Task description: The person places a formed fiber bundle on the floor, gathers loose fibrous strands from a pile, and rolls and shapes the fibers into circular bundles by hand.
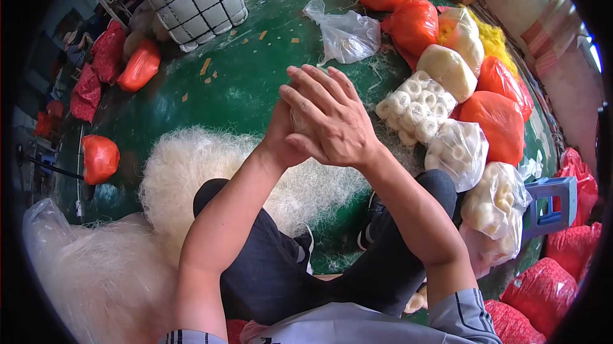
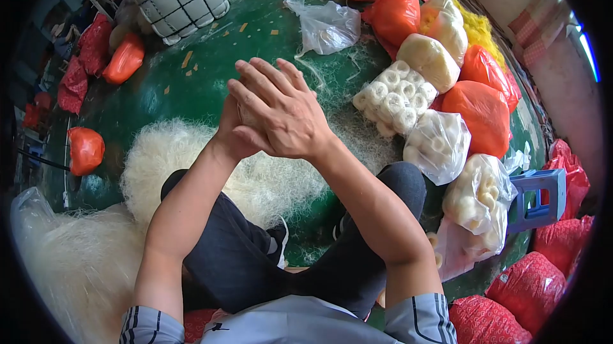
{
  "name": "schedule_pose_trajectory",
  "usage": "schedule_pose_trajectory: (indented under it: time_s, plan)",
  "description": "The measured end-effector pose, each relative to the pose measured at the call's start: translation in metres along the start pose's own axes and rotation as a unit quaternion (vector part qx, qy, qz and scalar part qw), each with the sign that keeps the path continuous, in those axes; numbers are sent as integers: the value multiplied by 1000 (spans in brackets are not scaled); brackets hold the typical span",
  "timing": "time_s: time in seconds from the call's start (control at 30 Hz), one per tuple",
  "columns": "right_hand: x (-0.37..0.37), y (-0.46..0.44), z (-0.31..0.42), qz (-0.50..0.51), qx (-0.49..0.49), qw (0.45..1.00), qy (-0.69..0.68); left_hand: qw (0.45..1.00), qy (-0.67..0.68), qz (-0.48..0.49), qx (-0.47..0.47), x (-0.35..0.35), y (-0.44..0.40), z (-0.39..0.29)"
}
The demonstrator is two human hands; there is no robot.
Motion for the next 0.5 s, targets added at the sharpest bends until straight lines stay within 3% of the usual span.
schedule_pose_trajectory:
  time_s: [0.07,0.17,0.23,0.3,0.37,0.5]
  plan:
    - [-1,0,3,13,17,1000,13,1000,-11,-19,18,0,1,0]
    - [7,3,19,-26,129,991,6,997,-8,-48,67,3,-5,3]
    - [8,2,24,-53,177,982,-48,953,-174,-63,240,3,0,13]
    - [12,4,22,-91,211,970,-77,945,-195,-115,236,3,-5,23]
    - [10,6,12,-101,149,981,-72,962,-173,-102,187,6,-5,21]
    - [1,6,12,-60,2,997,-40,994,-99,33,1,22,2,0]
Point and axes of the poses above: each hand's wrist, its own y-axis away from the middle knuckle, its own x-axis out of the palm, z = x × y, the point moved 2 cm from there along -y, towards the middle knuckle, and after that the axes turned 10 degrees about -z, right-handed, at the moved point
